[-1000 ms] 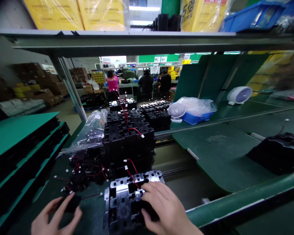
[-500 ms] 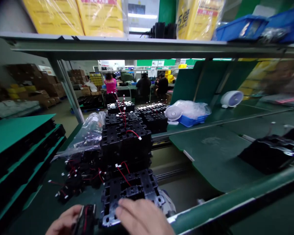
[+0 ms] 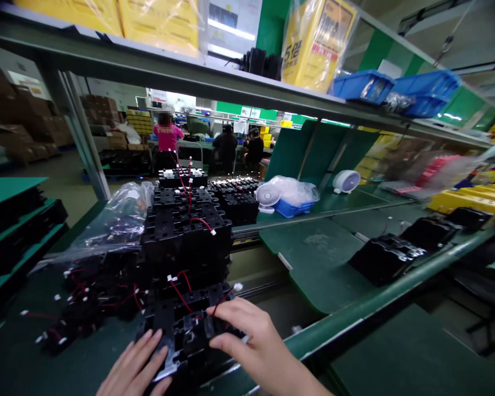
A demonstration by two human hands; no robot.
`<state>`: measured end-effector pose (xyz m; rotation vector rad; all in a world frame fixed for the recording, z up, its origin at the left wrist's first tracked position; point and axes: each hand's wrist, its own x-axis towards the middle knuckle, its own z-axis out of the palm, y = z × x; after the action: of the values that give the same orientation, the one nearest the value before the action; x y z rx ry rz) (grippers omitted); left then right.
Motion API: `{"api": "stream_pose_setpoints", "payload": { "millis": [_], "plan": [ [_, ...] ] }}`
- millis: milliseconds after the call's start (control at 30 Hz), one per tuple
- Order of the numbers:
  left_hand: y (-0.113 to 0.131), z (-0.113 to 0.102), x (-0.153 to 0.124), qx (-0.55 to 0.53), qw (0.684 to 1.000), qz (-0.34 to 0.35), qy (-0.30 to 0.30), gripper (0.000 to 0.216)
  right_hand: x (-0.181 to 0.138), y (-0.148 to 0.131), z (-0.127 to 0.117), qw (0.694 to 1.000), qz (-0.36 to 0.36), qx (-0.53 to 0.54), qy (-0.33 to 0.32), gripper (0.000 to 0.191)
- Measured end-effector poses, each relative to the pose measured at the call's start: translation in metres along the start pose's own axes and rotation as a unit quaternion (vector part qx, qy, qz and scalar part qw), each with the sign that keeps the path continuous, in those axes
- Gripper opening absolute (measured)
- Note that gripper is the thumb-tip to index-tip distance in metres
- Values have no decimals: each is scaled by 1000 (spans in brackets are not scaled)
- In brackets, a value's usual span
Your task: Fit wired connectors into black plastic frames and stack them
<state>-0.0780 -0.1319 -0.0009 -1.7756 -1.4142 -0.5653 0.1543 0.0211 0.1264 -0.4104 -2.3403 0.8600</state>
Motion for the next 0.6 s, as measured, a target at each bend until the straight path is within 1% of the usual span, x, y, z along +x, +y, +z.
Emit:
{"api": "stream_pose_setpoints", "payload": {
  "millis": [33, 100, 200, 300, 433, 600],
  "plan": [
    [1, 1, 0, -4, 1000, -1, 0, 26, 2, 1, 0, 1000, 0, 5, -20, 25],
    [4, 1, 0, -11, 1000, -3, 4, 26, 4, 3, 3, 999, -23, -7, -48, 26],
    [6, -2, 2, -15, 1000, -10, 12, 25, 7, 3, 5, 993, -56, -54, -86, 27],
    [6, -6, 8, -23, 999, -36, 22, 22, 11, -5, 2, 986, -63, -103, -114, 27],
    [7, -10, 15, -31, 998, -51, 25, 22, 16, -17, 1, 982, -54, -136, -119, 24],
    [10, -12, 21, -40, 995, -73, 46, 18, 15, -20, 2, 982, -63, -151, -94, 22]
  ]
}}
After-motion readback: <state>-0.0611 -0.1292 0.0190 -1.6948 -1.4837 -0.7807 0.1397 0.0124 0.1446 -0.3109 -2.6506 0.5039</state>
